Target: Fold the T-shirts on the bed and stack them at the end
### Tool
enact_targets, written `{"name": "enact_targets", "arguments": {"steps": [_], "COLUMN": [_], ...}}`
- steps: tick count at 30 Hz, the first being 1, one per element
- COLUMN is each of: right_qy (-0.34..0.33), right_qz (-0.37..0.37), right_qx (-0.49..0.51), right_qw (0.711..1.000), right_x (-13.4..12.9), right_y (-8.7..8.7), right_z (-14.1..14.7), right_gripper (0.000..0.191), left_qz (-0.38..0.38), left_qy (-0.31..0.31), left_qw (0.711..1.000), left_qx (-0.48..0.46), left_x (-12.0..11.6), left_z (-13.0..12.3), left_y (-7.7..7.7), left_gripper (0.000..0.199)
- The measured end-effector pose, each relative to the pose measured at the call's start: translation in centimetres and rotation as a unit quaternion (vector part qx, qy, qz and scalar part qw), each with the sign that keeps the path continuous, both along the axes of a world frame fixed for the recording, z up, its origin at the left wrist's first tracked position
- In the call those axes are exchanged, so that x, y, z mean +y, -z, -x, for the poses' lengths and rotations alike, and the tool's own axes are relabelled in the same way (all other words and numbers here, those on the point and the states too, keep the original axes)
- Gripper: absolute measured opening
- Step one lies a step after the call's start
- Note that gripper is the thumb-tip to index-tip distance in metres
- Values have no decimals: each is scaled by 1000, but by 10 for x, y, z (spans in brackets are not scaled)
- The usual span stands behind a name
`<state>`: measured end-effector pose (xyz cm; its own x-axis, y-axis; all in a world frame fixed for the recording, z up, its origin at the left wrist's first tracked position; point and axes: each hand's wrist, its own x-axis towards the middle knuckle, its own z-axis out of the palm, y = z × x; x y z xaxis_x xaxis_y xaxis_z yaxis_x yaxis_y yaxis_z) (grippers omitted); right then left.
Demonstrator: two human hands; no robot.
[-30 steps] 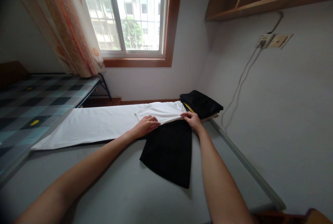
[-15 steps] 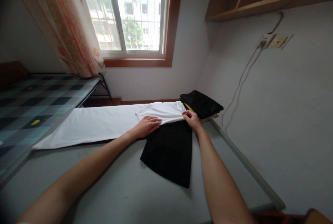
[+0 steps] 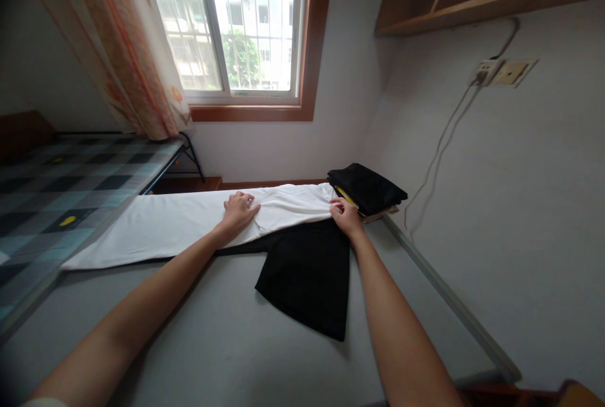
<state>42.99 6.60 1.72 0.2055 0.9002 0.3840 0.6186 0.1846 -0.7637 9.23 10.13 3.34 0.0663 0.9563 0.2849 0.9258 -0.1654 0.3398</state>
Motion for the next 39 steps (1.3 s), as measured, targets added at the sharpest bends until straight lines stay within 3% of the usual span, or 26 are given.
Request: {"name": "enact_targets", "arguments": {"steps": [4,7,12,24,28,39], "right_qy": [-18,-21,-9,-29,-25,-9], "right_qz": [6,7,25,0,-3,35], "right_qx": [-19,-53,-95,-105,-69,171], "right_qw": [1000,998,995,994,997,985], "right_x": [1,2,3,2,3,5], "right_y": [6,9,10,11,11,2], "right_z": [-1,-1,-2,1,1,1], "right_gripper": [30,24,24,30,31,33], "left_qz": [11,14,16,14,6,-7], "left_qy": [14,70,140,81,78,82], "left_qw": [999,995,989,995,997,996], "left_qx": [-41,-63,-35,-54,-27,31], "left_x": [6,6,6,10,9,2], "left_z": [0,-2,-1,0,-1,-2], "left_y": [2,0,-1,4,4,2], "left_gripper": [28,37,26,32,31,31]}}
